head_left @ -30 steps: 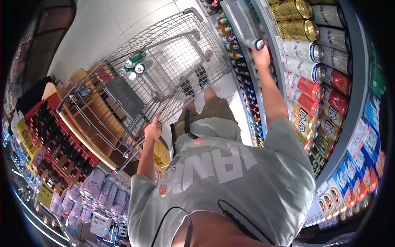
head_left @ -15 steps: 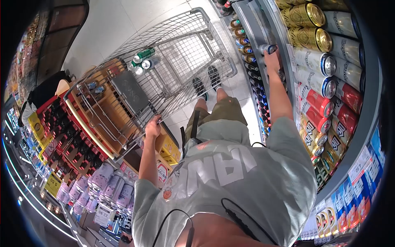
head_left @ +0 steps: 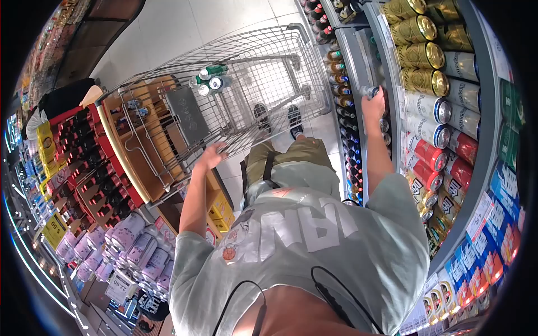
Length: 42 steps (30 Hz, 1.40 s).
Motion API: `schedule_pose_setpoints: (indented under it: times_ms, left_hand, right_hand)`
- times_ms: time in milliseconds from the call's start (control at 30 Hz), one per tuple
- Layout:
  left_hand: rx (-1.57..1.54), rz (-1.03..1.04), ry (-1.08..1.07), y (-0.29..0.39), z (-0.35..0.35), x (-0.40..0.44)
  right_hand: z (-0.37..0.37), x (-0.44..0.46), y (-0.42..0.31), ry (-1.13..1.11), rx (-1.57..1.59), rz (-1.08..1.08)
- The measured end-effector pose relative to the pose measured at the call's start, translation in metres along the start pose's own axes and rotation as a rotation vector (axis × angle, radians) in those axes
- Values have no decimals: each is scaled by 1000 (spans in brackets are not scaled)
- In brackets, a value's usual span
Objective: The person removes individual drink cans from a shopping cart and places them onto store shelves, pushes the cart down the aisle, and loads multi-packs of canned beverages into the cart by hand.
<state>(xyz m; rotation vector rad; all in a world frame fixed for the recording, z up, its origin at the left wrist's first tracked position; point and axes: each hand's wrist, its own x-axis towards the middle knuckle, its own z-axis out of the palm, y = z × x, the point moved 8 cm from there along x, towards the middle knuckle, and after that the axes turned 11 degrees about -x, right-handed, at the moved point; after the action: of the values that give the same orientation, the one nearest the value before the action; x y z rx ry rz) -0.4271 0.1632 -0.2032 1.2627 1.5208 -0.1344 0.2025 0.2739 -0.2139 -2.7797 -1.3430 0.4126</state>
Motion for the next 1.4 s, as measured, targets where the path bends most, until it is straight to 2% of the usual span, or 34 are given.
schedule_pose_setpoints:
  times_ms: [33,100,167,300,333,433,500,533,567,633,733,767,900,933,1033,1067,1167,1233,1300,1333,1400]
  left_hand:
    - [33,69,70,16,-15,6]
    - [301,143,256,59,-52,21]
    - [428,321,393,78,-80,46]
    - [655,538,402,76,-106,122]
    - [683,565,396,71,-110,144]
    - [771,595,360,55,-111,205]
    - [964,496,207,49,-103,231]
    - [1083,458,136,43,-96,241]
    - [1102,511,149,30,-86,256]
    - [1244,515,98,28,-75,264]
    - [1189,607,145,26,-70,276]
    - [1183,621,144,25,-70,277]
    - [1189,697,70,43,-78,261]
    - [1148,758,127,43,-75,263]
    - [992,748,46,57,-73,244]
    - [841,806,68,63,-76,234]
    - [509,690,71,88,-86,199]
    - [363,675,115,99,-87,181]
    - [47,496,-26,119,-91,152]
    - [69,596,2,133,-92,136]
    - [-10,650,-51,160,-95,102]
  right_hand:
    - [-10,-11,-11,110,-27,-118]
    - [-15,-40,-29,331,-85,-353]
    - [-18,-71,-39,172,-1,-354]
    - [-30,-150,-40,130,60,-340]
    - [-33,-170,-38,80,36,-322]
    - [-31,-239,1,-7,26,-72]
    - [-29,-284,35,6,-75,-6]
    - [-32,-306,45,-58,-135,123]
    - [-32,-326,58,-16,-122,96]
    - [-26,-368,101,-34,-213,246]
    - [-22,-407,128,-174,-250,485]
    - [-24,-413,126,-117,-255,442]
    - [-24,-408,87,-116,-116,395]
    - [-19,-407,82,-148,-145,392]
    - [-10,-404,65,-186,-138,409]
    - [-7,-404,64,-175,-109,409]
    - [-3,-402,55,-142,0,355]
    - [-9,-405,44,-130,42,411]
    - [-6,-413,47,-89,93,401]
    - [1,-419,56,-77,135,391]
    - [13,-428,66,-56,214,365]
